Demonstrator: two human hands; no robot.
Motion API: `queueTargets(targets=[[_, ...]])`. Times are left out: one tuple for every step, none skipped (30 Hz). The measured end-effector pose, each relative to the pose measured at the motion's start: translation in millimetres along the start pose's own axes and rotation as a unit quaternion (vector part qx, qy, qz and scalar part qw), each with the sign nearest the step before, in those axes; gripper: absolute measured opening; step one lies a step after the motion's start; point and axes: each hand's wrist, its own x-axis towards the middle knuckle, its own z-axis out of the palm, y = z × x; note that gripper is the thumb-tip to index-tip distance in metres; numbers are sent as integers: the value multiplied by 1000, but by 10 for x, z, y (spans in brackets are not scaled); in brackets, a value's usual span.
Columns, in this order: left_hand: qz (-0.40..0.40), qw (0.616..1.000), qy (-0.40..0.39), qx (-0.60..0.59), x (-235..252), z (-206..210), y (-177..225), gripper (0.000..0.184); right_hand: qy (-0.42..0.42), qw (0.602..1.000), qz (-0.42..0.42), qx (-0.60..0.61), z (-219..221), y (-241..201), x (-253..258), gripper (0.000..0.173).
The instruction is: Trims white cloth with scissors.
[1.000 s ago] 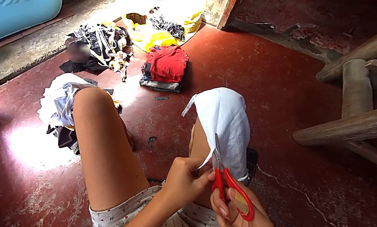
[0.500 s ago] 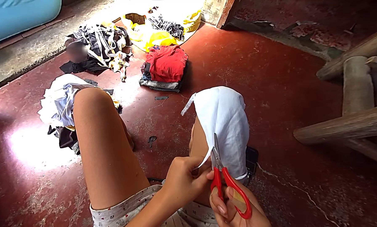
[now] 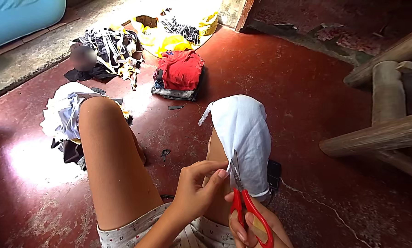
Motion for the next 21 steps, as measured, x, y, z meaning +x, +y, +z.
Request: queueTargets(targets=[[-8, 1000, 4, -16, 1, 5, 7, 26, -1, 1000, -3, 0, 3, 0, 1, 29], [-19, 999, 8, -32, 2, 12, 13, 24, -2, 1000, -6, 0, 4, 1, 0, 30], [-33, 998, 11, -51, 5, 18, 22, 22, -2, 1000, -7, 0, 4, 1, -2, 30], [-49, 996, 13, -72, 11, 23, 35, 20, -3, 1000, -8, -1, 4, 1, -5, 30], [-66, 994, 16, -91, 19, 28, 49, 18, -4, 1000, -7, -2, 4, 2, -7, 31], [-84, 991, 18, -105, 26, 31, 63, 16, -5, 1000, -5, -2, 3, 5, -10, 31], [-101, 988, 19, -114, 28, 36, 74, 15, -5, 1000, -2, -2, 2, 9, -13, 32], [-112, 986, 17, -119, 25, 48, 78, 15, -5, 1000, 0, 0, 2, 17, -16, 32], [-118, 985, 14, -124, 17, 65, 75, 15, -2, 1000, 3, 3, 6, 25, -18, 31], [-124, 983, 9, -135, 7, 84, 73, 15, 0, 1000, 6, 6, 13, 35, -21, 31], [-136, 979, 5, -153, 2, 100, 81, 15, 3, 1000, 8, 9, 21, 47, -26, 31], [-158, 972, 5, -174, 4, 111, 104, 15, 3, 1000, 10, 12, 29, 57, -31, 31], [-182, 964, 7, -192, 8, 115, 129, 16, 2, 1000, 12, 16, 36, 66, -34, 32], [-203, 958, 9, -201, 16, 112, 148, 21, 0, 1000, 12, 21, 42, 75, -37, 33], [-220, 953, 14, -208, 29, 109, 159, 28, -1, 1000, 13, 26, 46, 83, -40, 34], [-238, 947, 19, -216, 45, 102, 162, 32, -1, 1000, 12, 29, 51, 90, -42, 35], [-256, 940, 23, -224, 61, 91, 161, 33, 0, 999, 13, 29, 57, 93, -42, 35], [-272, 934, 21, -233, 76, 75, 161, 32, 1, 999, 14, 30, 63, 92, -41, 35], [-285, 928, 16, -239, 90, 62, 167, 30, 2, 999, 15, 31, 64, 91, -39, 35], [-296, 922, 10, -249, 104, 49, 175, 28, 2, 999, 14, 32, 63, 90, -37, 34], [-303, 917, 4, -260, 117, 39, 179, 29, 1, 999, 14, 33, 60, 87, -36, 35]])
